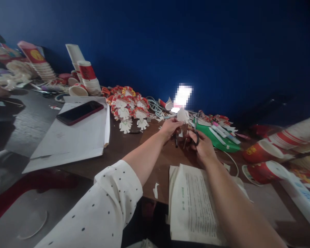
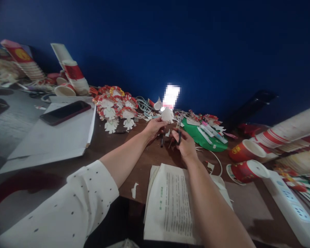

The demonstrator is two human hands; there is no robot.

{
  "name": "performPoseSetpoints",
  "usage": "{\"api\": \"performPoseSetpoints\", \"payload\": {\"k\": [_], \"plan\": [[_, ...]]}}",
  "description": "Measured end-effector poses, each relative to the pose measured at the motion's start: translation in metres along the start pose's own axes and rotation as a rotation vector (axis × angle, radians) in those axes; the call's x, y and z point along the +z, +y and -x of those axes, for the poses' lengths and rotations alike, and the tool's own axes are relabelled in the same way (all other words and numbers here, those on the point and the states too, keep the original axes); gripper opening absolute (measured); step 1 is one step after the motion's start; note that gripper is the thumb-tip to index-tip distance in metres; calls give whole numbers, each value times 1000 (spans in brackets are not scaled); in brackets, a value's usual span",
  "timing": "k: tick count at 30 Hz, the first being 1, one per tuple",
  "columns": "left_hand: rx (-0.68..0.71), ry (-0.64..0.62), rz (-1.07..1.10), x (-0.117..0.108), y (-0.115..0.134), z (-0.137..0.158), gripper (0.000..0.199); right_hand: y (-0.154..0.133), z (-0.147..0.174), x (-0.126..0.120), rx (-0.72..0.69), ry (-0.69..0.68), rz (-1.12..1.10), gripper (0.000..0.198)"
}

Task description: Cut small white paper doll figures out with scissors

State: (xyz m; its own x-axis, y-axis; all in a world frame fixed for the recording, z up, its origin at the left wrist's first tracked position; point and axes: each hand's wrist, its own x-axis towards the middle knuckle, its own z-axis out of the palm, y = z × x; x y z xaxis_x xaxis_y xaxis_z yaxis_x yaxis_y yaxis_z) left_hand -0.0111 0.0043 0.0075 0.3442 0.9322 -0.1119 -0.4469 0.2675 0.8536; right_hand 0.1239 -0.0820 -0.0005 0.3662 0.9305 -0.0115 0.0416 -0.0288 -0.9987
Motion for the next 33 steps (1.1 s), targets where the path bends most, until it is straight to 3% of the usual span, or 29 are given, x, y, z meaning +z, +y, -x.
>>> {"api": "performPoseSetpoints", "payload": {"k": [10,33], "plan": [[6,60,65,-2,4,-2,22,-10,11,3,86,-203,108,53],[12,51,21,-2,3,-2,25,-12,14,4,2,-170,167,55]]}}
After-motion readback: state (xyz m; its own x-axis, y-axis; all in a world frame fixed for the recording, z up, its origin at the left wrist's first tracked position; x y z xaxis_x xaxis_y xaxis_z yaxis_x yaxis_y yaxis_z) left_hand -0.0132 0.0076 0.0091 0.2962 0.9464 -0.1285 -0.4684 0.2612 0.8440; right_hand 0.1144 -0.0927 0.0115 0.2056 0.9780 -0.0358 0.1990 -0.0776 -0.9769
